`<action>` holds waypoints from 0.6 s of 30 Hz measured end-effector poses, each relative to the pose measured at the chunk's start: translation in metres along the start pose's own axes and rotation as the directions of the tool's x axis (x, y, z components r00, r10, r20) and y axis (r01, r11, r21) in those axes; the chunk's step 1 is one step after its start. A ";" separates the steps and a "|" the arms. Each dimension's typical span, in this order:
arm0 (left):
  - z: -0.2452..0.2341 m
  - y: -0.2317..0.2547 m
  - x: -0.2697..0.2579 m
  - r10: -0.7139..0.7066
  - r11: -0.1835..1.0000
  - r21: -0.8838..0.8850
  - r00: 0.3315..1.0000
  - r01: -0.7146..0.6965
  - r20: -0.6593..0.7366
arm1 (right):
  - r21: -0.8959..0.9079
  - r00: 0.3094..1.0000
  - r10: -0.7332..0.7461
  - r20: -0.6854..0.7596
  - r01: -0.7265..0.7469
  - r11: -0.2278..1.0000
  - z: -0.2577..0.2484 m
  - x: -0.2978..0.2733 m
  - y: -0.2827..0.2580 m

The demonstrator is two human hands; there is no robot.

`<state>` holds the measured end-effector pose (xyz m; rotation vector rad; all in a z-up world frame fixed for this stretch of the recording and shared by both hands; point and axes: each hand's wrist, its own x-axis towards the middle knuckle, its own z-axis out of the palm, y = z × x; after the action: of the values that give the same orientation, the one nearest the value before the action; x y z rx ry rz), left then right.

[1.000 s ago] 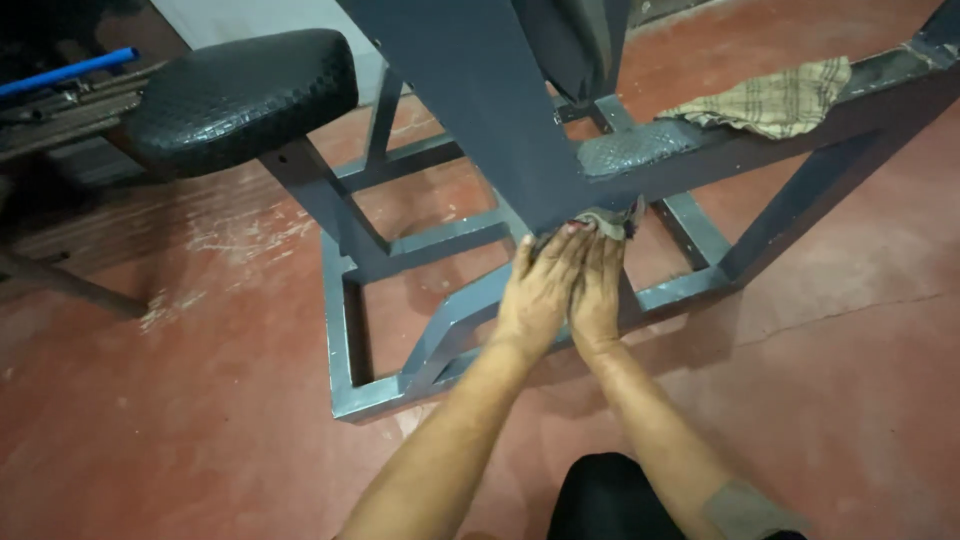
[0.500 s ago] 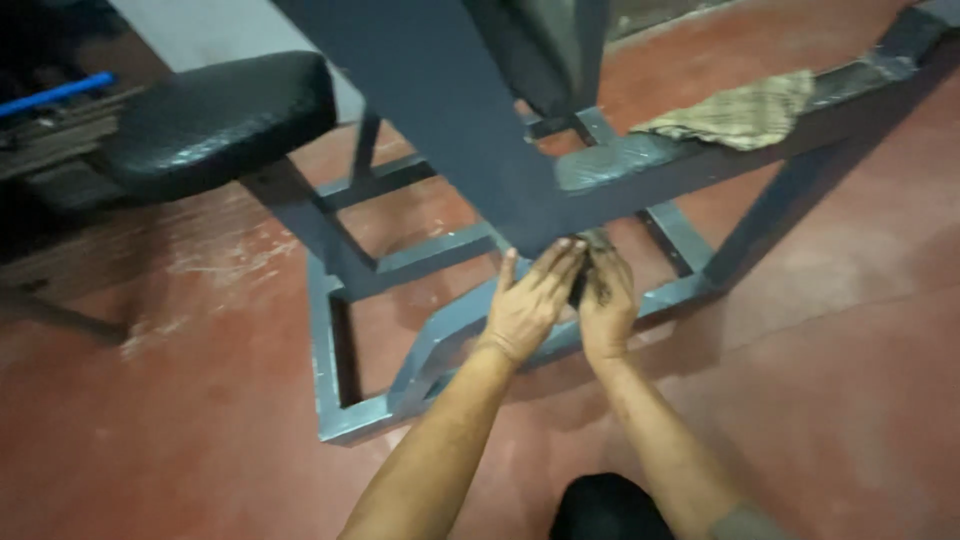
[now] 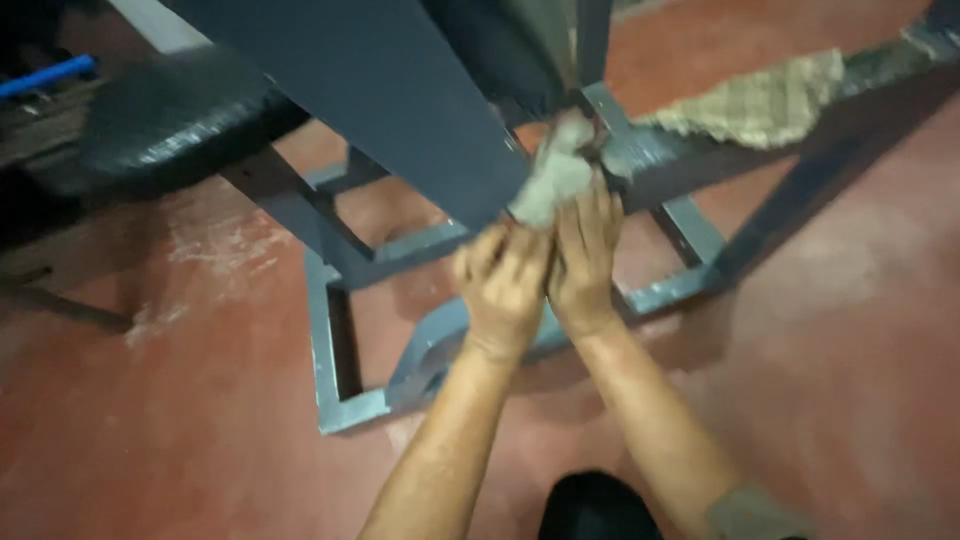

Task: Cleaning weight machine frames and parts using a cloth.

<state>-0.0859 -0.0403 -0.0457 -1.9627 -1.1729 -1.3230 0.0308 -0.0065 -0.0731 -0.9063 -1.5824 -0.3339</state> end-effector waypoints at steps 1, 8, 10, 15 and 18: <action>0.015 -0.007 -0.013 0.004 1.000 0.011 1.000 -0.004 -0.013 | 0.010 1.000 -0.012 -0.008 0.012 1.000 0.011 -0.013 0.014; 0.043 -0.008 -0.071 0.070 0.997 0.024 0.994 -0.073 0.082 | -0.065 0.999 -0.013 0.030 0.015 0.998 0.039 -0.117 0.073; 0.030 0.000 -0.062 0.053 0.998 0.023 0.991 -0.056 0.126 | -0.072 0.995 0.029 0.096 -0.022 0.997 0.032 -0.110 0.060; -0.018 -0.004 0.008 -0.089 0.990 0.105 0.994 0.095 -0.065 | 0.014 0.996 -0.073 0.043 0.073 0.997 0.029 0.000 -0.004; -0.040 -0.019 0.032 -0.101 0.986 0.117 0.987 0.116 -0.127 | 0.110 0.992 -0.125 0.020 0.122 0.986 0.033 0.050 -0.031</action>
<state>-0.1170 -0.0496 -0.0011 -1.7288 -1.2865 -1.3684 -0.0129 0.0129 -0.0257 -0.7333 -1.6686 -0.3202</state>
